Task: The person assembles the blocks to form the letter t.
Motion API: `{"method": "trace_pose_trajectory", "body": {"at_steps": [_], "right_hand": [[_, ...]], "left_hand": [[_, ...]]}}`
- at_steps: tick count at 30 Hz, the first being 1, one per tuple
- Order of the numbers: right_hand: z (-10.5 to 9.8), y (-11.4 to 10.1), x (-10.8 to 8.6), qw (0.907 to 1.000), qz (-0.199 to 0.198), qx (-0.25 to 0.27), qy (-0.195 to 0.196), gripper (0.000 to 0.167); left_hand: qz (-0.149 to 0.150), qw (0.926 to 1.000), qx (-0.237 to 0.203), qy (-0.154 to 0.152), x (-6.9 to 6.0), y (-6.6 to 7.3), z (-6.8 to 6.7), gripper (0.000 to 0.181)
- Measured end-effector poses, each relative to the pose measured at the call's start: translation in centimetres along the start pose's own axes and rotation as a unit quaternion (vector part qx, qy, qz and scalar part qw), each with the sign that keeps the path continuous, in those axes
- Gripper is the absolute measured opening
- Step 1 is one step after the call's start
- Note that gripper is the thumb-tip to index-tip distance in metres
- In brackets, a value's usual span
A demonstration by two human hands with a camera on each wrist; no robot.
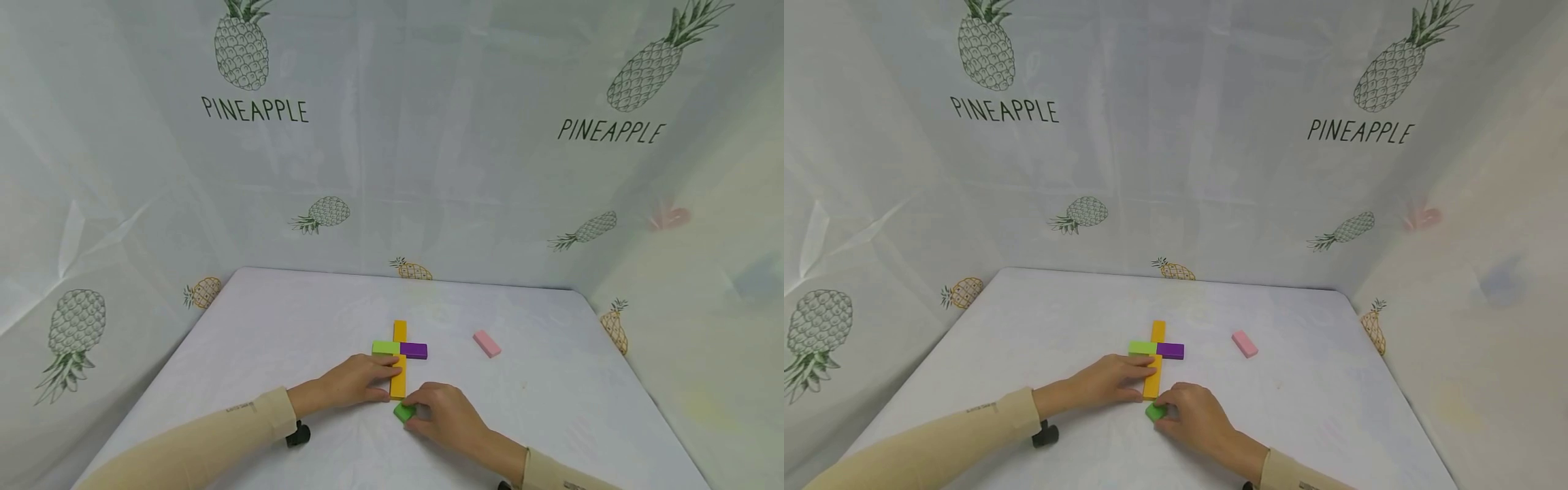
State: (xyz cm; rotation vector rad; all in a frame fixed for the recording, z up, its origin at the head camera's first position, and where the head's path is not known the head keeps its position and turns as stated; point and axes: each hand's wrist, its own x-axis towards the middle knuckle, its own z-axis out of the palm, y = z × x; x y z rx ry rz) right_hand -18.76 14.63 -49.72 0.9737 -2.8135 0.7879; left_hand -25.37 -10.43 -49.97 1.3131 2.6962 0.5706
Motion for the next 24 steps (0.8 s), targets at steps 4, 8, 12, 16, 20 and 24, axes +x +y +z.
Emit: {"method": "trace_pose_trajectory", "body": {"at_steps": [4,8,12,16,20,24], "right_hand": [[-0.4,0.2,-0.2,1.0,0.001,0.004,0.001,0.031],[-1.1,0.6,-0.5,0.9999,0.003,-0.003,0.011,0.032],[-1.8,1.5,-0.7,0.9991,0.018,-0.017,0.033,0.032],[-2.6,2.6,-0.6,0.9967,0.049,-0.043,0.049,0.034],[-3.4,3.5,-0.6,0.9926,0.082,-0.062,0.064,0.04],[-4.4,4.6,-0.5,0.9891,0.101,-0.07,0.08,0.044]], "left_hand": [[-0.001,1.0,-0.001,0.0,0.0,0.0,0.0,0.059],[0.0,1.0,0.0,0.003,0.0,0.0,0.0,0.059],[-0.001,1.0,0.003,0.003,0.0,-0.1,0.1,0.059],[-0.006,1.0,0.006,0.001,0.1,-0.1,0.2,0.059],[-0.009,0.9999,0.008,-0.001,0.1,-0.2,0.2,0.059],[-0.007,0.9999,0.01,0.0,0.1,-0.2,0.2,0.06]]}}
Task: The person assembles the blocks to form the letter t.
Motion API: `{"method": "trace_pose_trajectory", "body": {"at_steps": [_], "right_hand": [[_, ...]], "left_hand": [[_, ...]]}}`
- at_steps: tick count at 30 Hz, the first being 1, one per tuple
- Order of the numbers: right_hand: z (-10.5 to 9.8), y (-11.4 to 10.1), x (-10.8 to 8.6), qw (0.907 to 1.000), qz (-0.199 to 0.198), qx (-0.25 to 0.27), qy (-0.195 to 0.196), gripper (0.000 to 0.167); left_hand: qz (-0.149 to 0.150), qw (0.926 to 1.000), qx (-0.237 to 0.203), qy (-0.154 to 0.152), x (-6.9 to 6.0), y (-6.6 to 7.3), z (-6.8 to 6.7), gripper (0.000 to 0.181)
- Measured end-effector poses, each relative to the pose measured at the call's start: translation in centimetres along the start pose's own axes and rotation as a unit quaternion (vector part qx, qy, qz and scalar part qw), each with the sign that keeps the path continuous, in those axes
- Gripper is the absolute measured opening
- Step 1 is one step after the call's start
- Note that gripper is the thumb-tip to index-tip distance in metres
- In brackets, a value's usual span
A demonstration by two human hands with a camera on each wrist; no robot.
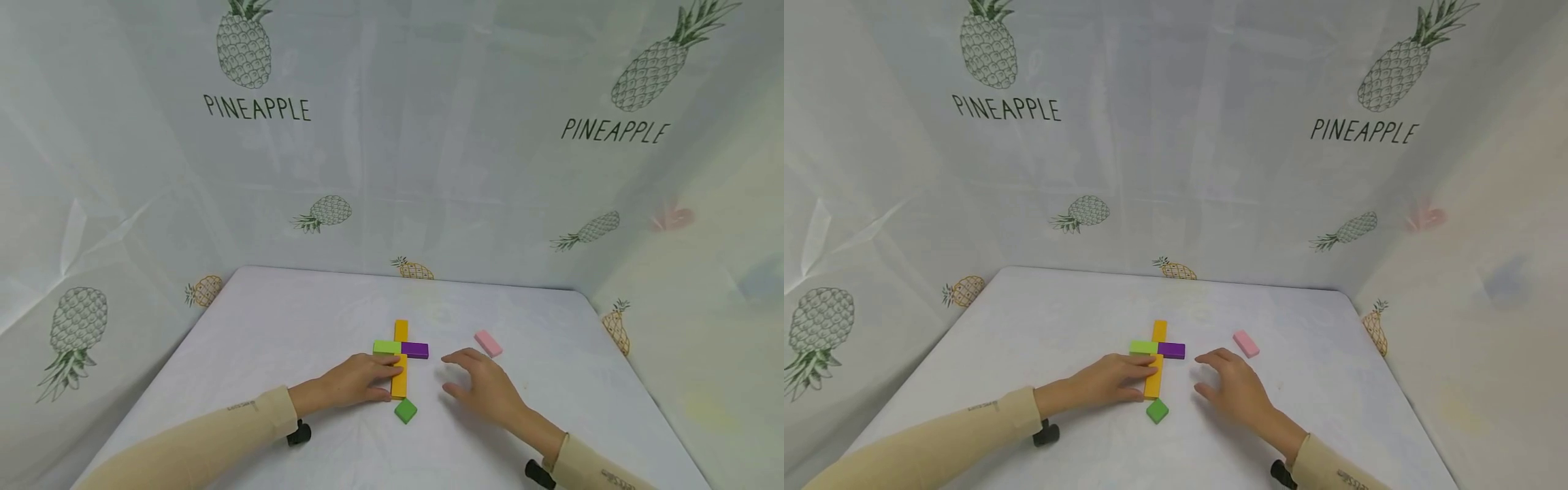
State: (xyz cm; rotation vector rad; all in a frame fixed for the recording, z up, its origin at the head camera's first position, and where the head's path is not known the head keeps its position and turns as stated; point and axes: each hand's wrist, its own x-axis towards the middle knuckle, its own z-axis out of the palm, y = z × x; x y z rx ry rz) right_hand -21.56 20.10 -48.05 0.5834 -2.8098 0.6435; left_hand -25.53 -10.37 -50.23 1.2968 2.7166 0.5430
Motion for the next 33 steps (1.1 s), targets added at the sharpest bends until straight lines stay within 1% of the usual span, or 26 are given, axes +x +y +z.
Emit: {"method": "trace_pose_trajectory", "body": {"at_steps": [6,10,14,17,22,28,33], "right_hand": [[-0.9,2.3,0.8,0.9994,0.0,-0.003,0.035,0.044],[-1.2,4.2,1.4,0.9988,0.001,-0.012,0.048,0.043],[-1.5,6.3,2.1,0.998,0.022,-0.017,0.057,0.043],[-1.7,7.5,2.4,0.9971,0.05,-0.015,0.055,0.043],[-2.0,8.5,2.7,0.9962,0.073,-0.011,0.046,0.046],[-1.6,10.0,3.1,0.9939,0.108,-0.005,0.021,0.045],[-1.4,10.8,3.5,0.993,0.117,0.005,0.018,0.042]], "left_hand": [[0.003,1.0,0.0,0.001,0.0,0.0,0.0,0.06],[0.003,1.0,-0.001,0.002,0.0,-0.1,0.1,0.06],[0.004,1.0,-0.007,0.003,0.0,-0.2,0.2,0.06],[0.005,0.9999,-0.01,0.003,-0.1,-0.2,0.1,0.06],[0.007,0.9999,-0.01,0.003,-0.1,-0.1,0.1,0.06],[0.007,0.9999,-0.009,0.003,-0.1,-0.1,0.1,0.06],[0.001,1.0,-0.009,0.001,-0.1,-0.2,0.2,0.061]]}}
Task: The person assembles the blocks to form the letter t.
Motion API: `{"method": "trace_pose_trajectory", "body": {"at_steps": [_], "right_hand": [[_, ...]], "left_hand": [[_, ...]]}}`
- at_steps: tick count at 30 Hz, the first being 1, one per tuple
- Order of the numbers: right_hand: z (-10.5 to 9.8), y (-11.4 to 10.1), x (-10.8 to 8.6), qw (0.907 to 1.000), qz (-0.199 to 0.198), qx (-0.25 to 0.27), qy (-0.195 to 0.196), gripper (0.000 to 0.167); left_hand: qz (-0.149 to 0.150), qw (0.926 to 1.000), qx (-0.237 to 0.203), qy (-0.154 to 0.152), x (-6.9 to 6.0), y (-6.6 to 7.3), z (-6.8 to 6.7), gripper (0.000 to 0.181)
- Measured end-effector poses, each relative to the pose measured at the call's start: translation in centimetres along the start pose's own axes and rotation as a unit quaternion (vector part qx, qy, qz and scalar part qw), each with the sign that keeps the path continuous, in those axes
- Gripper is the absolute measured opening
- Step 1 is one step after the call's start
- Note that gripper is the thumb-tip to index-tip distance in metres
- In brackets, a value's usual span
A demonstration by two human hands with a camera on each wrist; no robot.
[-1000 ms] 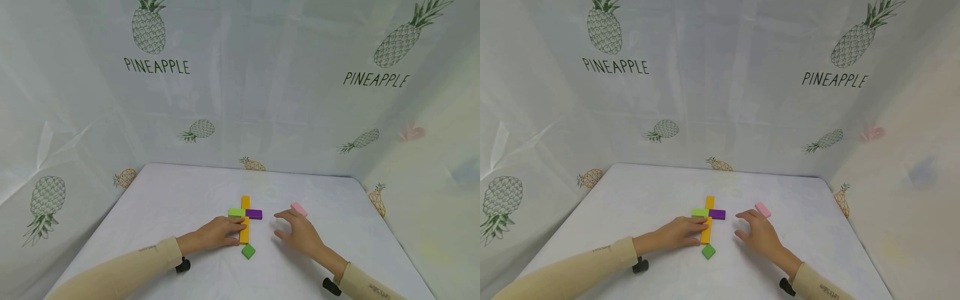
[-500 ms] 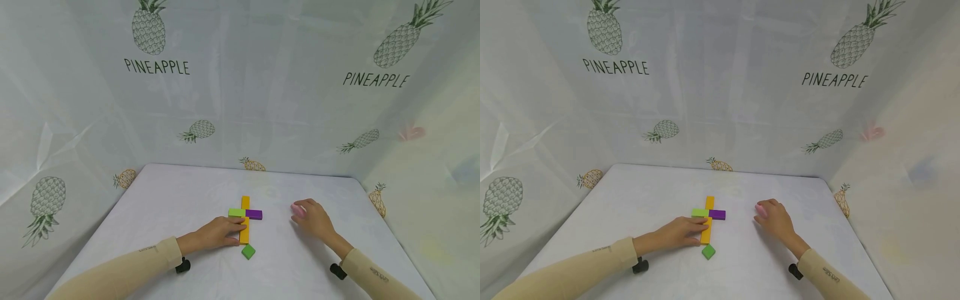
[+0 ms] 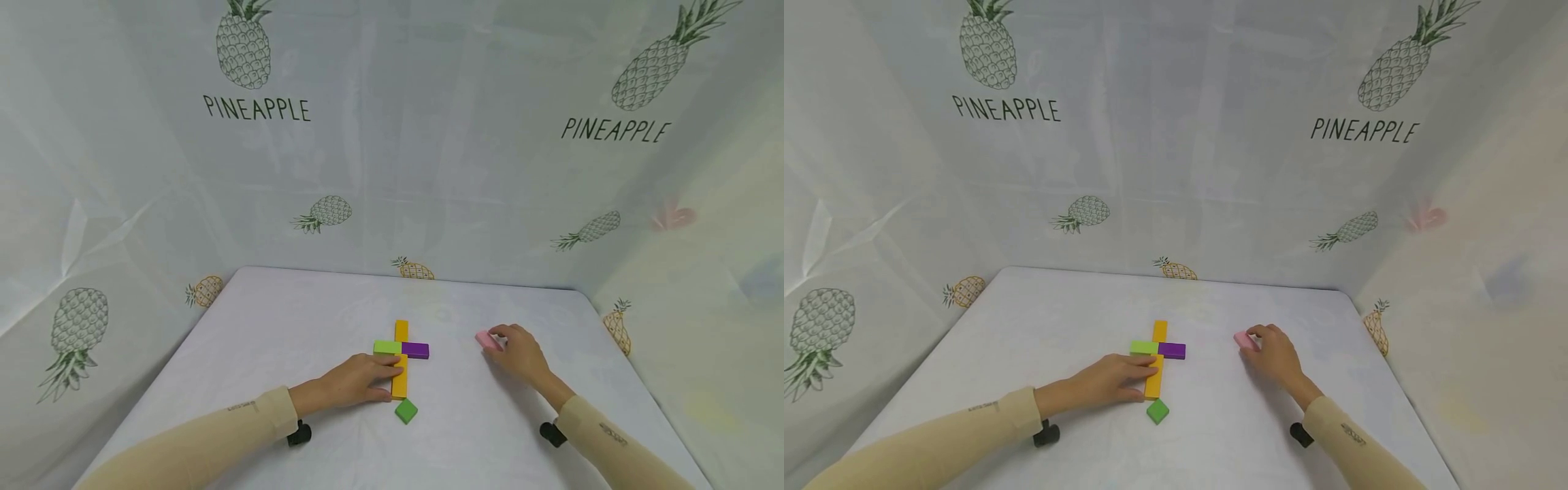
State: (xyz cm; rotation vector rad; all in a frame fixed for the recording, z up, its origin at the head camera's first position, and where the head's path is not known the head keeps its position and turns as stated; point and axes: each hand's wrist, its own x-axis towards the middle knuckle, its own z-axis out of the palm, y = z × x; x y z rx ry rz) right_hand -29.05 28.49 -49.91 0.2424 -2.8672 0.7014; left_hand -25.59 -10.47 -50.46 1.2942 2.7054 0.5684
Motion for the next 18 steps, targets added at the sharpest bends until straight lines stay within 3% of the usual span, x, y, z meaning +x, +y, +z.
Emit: {"method": "trace_pose_trajectory", "body": {"at_steps": [18], "right_hand": [[-0.13,-0.08,0.23,0.9997,-0.02,0.012,-0.005,0.032]], "left_hand": [[-0.004,1.0,0.005,-0.001,0.07,0.08,-0.05,0.06]]}}
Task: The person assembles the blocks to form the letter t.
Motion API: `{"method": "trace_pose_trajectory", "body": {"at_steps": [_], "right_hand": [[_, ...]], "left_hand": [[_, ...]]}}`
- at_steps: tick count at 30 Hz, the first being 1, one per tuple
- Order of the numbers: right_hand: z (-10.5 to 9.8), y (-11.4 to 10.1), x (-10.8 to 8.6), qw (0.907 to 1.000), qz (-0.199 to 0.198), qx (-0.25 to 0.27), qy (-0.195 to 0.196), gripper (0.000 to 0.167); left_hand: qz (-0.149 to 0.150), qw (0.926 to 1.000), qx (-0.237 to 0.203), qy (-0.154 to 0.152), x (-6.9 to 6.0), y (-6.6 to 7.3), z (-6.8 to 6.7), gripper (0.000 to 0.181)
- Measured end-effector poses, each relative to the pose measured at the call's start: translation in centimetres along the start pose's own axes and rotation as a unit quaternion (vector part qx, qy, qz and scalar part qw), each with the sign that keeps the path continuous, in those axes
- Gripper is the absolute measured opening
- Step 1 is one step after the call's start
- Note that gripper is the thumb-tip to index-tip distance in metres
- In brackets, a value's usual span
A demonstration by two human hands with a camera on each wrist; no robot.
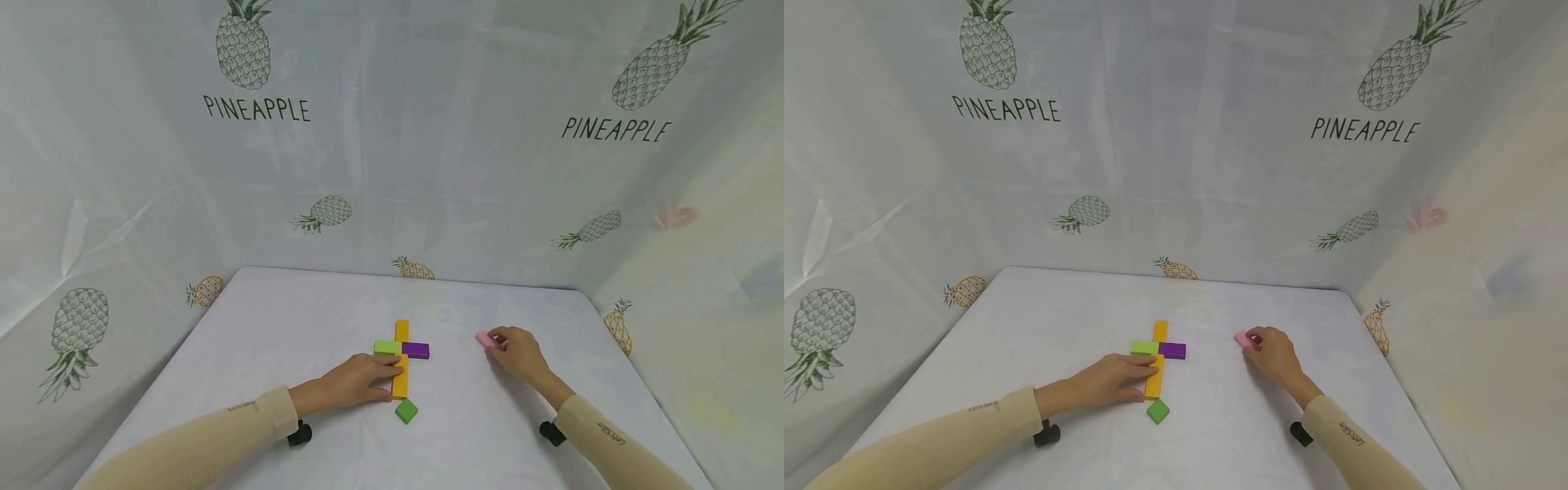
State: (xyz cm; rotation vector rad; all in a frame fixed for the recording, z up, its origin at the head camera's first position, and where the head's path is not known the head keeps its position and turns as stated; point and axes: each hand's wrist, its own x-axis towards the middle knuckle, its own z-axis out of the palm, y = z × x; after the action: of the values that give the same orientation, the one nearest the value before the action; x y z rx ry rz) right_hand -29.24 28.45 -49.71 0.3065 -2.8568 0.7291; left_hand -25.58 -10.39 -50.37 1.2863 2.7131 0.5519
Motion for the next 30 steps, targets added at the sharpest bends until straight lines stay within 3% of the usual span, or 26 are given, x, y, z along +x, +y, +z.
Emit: {"method": "trace_pose_trajectory", "body": {"at_steps": [13,30], "right_hand": [[0.0,0.2,-0.3,0.9999,0.01,-0.008,-0.008,0.032],[-0.3,-1.2,-2.1,0.9989,-0.041,0.005,-0.021,0.027]], "left_hand": [[0.005,1.0,0.003,0.004,0.1,-0.2,0.2,0.06],[0.002,1.0,0.005,0.001,0.1,-0.1,0.1,0.061]]}}
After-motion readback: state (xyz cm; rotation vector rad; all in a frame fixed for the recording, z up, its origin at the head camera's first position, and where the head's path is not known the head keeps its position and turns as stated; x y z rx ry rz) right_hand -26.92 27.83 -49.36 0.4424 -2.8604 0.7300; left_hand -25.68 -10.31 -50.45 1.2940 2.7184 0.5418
